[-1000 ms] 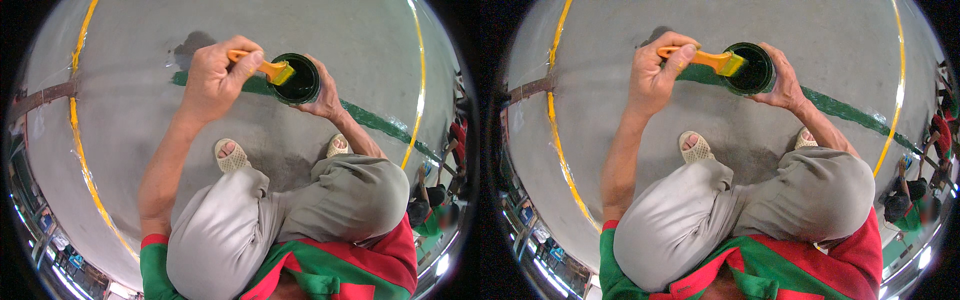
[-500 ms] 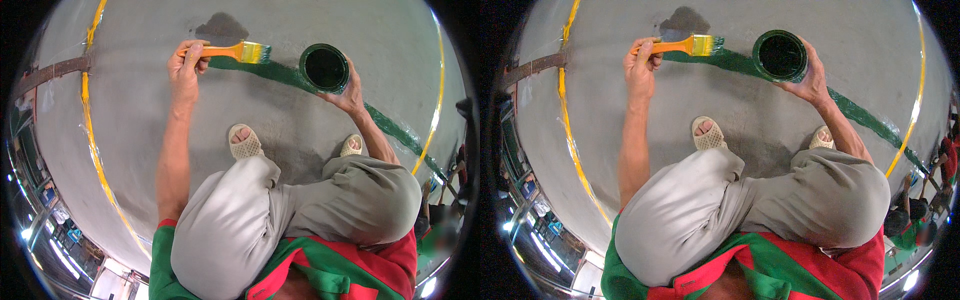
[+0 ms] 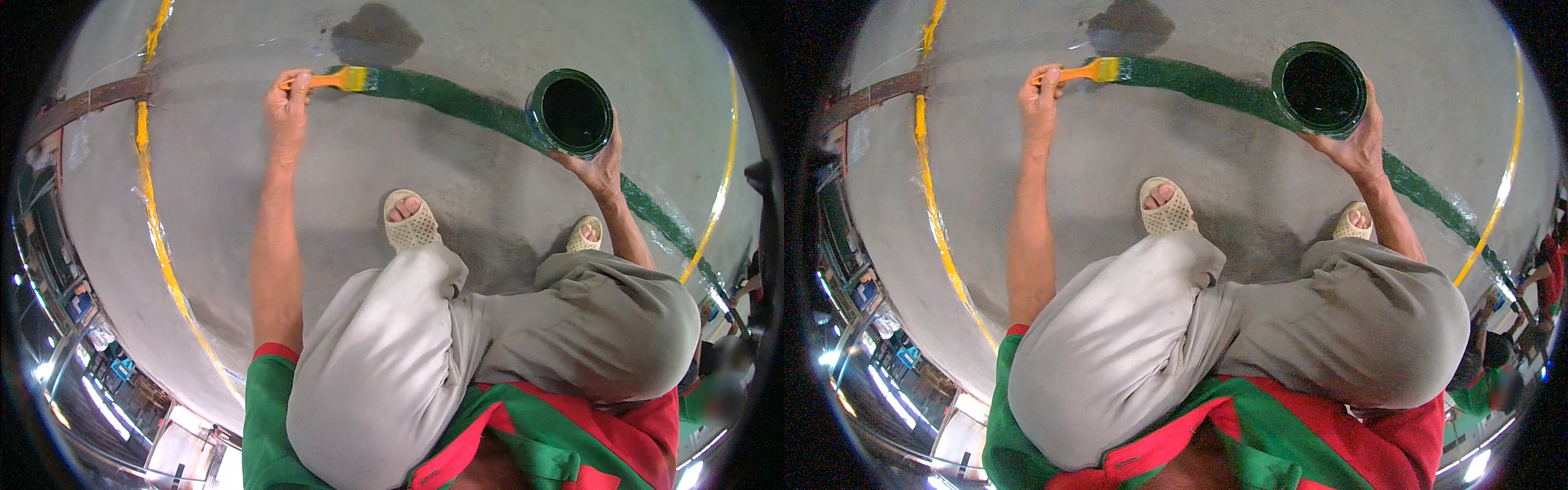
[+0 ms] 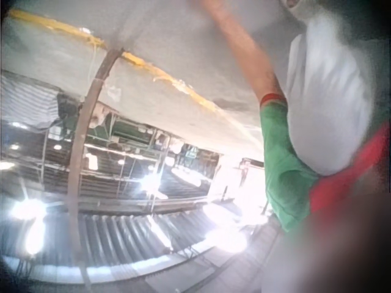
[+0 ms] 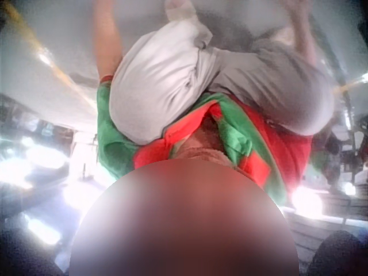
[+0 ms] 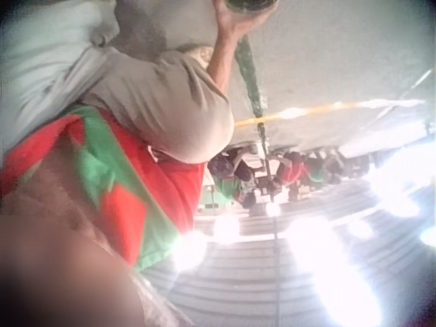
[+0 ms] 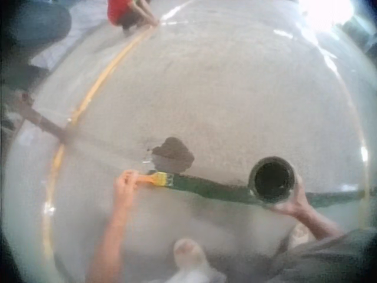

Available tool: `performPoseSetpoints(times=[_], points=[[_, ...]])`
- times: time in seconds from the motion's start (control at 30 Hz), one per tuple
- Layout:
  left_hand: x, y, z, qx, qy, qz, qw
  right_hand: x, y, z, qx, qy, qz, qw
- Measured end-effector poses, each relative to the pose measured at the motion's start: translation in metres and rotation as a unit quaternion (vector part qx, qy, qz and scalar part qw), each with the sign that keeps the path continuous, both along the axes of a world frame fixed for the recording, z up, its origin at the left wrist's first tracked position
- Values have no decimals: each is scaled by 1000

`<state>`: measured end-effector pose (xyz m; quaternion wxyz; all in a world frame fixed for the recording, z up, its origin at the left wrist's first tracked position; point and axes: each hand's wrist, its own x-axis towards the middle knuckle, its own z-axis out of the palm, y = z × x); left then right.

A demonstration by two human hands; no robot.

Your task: The person kneels and paints a green line on a concrete floor using a paintbrush and a paint can. They repeatedly dip the brush into the can and extend the line along the floor surface.

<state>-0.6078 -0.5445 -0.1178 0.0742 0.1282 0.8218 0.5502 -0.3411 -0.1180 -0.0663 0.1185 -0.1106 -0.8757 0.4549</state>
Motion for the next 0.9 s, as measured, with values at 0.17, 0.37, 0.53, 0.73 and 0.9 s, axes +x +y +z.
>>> performPoseSetpoints(times=[0.17, 0.37, 0.53, 0.73, 0.9], points=[[-3, -8, 27, -199, 183, 16, 963, 8, 5, 2, 24, -11, -18, 999], [56, 66, 23, -311, 387, -113, 861, 19, 18, -3, 47, -26, -61, 997], [122, 137, 18, -236, 355, -212, 880, 26, 28, -4, 27, -34, -88, 995], [160, 180, 20, -27, 214, -196, 957, 30, 30, -2, 8, -31, -99, 995], [126, 142, 4, 3, 13, -60, 998, 32, 32, -5, -10, -34, -97, 995]])
